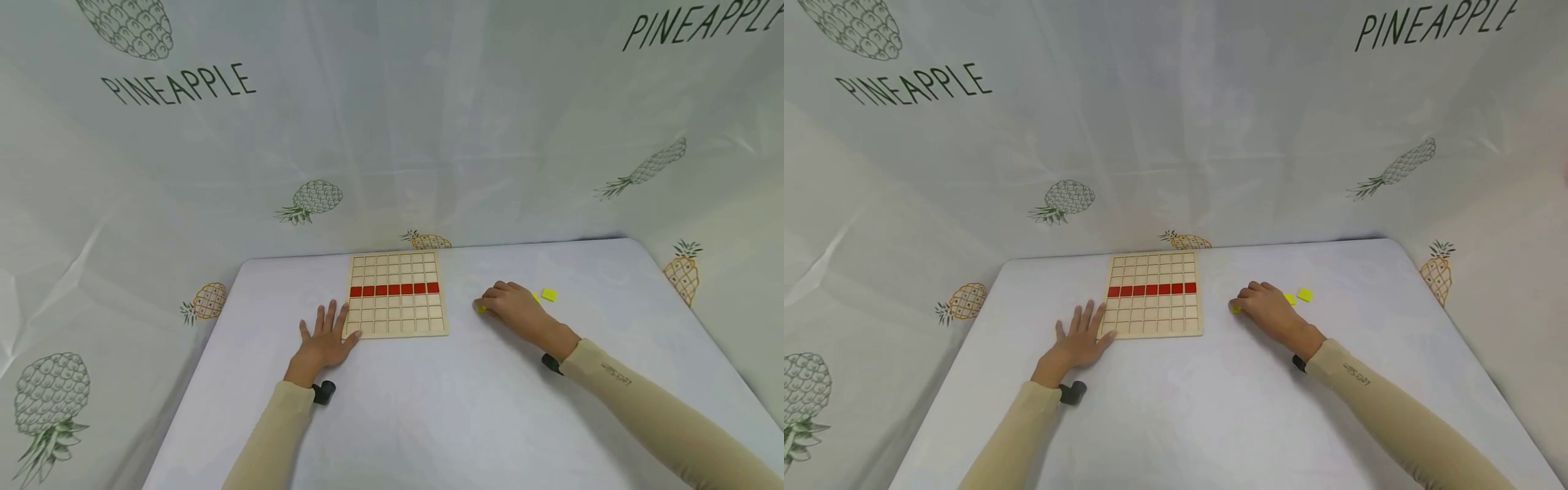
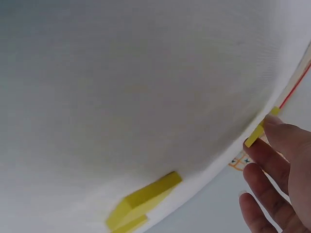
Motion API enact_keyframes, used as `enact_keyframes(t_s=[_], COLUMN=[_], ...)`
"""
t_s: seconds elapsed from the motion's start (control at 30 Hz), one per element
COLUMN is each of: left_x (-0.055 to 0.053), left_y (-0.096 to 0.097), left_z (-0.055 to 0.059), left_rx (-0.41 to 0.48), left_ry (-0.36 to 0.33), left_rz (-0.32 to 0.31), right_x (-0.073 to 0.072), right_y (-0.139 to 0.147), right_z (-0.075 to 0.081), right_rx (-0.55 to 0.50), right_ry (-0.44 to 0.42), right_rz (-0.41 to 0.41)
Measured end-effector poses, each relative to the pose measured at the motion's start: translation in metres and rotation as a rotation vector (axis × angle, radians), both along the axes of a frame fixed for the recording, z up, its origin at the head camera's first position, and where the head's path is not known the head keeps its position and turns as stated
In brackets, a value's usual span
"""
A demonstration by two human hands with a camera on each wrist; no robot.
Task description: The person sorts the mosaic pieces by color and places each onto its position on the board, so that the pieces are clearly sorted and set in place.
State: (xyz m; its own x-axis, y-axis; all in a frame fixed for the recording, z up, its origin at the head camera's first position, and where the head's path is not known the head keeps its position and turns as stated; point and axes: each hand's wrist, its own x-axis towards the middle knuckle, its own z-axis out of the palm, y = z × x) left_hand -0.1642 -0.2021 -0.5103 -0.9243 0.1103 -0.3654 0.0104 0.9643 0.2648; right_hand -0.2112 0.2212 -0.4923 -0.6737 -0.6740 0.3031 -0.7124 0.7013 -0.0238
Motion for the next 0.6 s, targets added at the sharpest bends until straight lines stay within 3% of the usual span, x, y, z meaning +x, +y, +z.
enact_keyframes(t_s=[0.37,0.6], left_x=[0.000,-0.002], left_y=[-0.002,-0.001], left_z=[-0.002,-0.004], left_rx=[0.002,-0.042], left_ry=[0.009,-0.006], left_rz=[-0.004,-0.012], right_x=[-0.001,-0.002], right_y=[-0.035,-0.066], right_z=[0.015,0.019], right_rx=[-0.064,-0.102], right_ry=[0.031,0.047], right_rz=[0.038,0.068])
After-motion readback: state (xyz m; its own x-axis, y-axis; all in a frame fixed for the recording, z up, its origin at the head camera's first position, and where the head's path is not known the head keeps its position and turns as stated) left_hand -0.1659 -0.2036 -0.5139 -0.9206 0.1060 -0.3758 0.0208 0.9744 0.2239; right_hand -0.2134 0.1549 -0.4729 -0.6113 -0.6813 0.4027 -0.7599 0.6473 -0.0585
